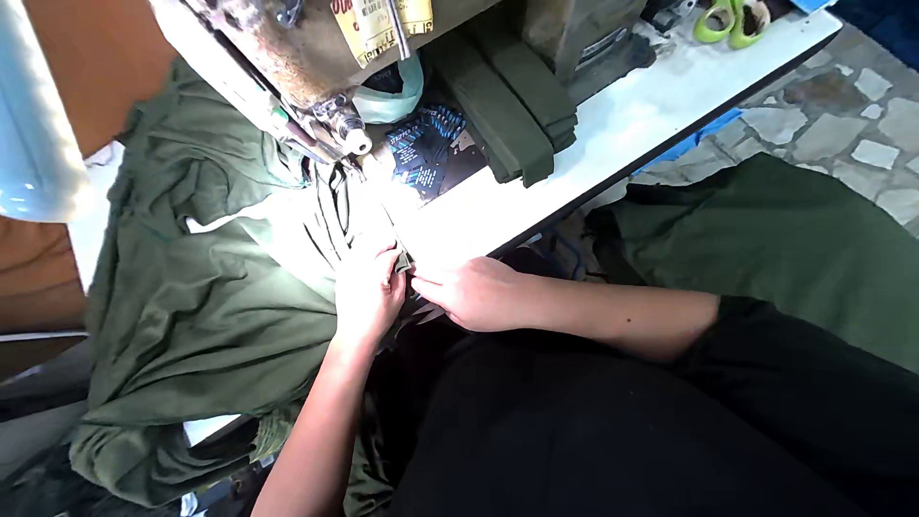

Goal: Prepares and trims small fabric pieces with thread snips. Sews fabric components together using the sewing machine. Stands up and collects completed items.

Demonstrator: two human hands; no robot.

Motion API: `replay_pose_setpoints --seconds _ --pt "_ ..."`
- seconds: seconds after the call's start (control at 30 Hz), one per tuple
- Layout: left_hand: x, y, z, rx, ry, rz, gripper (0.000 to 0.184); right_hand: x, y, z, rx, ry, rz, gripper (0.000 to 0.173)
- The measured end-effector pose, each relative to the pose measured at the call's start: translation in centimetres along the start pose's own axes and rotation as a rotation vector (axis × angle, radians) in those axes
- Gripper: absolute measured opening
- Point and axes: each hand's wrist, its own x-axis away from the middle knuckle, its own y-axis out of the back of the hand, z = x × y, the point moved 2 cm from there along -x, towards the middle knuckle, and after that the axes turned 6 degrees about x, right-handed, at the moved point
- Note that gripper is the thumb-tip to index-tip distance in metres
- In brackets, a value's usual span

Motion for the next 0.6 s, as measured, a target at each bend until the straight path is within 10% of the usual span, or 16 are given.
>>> replay_pose_setpoints --seconds 0.3,0.6 --pt "-0.7 0.4 0.2 -0.058 -0.058 0.116 0.018 -2.4 3.8 -4.5 -0.066 -0.218 -0.056 0.041" --pt "-2.5 1.2 1.4 0.19 0.139 0.024 0.028 -5.0 2.7 -7.3 0.175 0.024 -0.083 0.023"
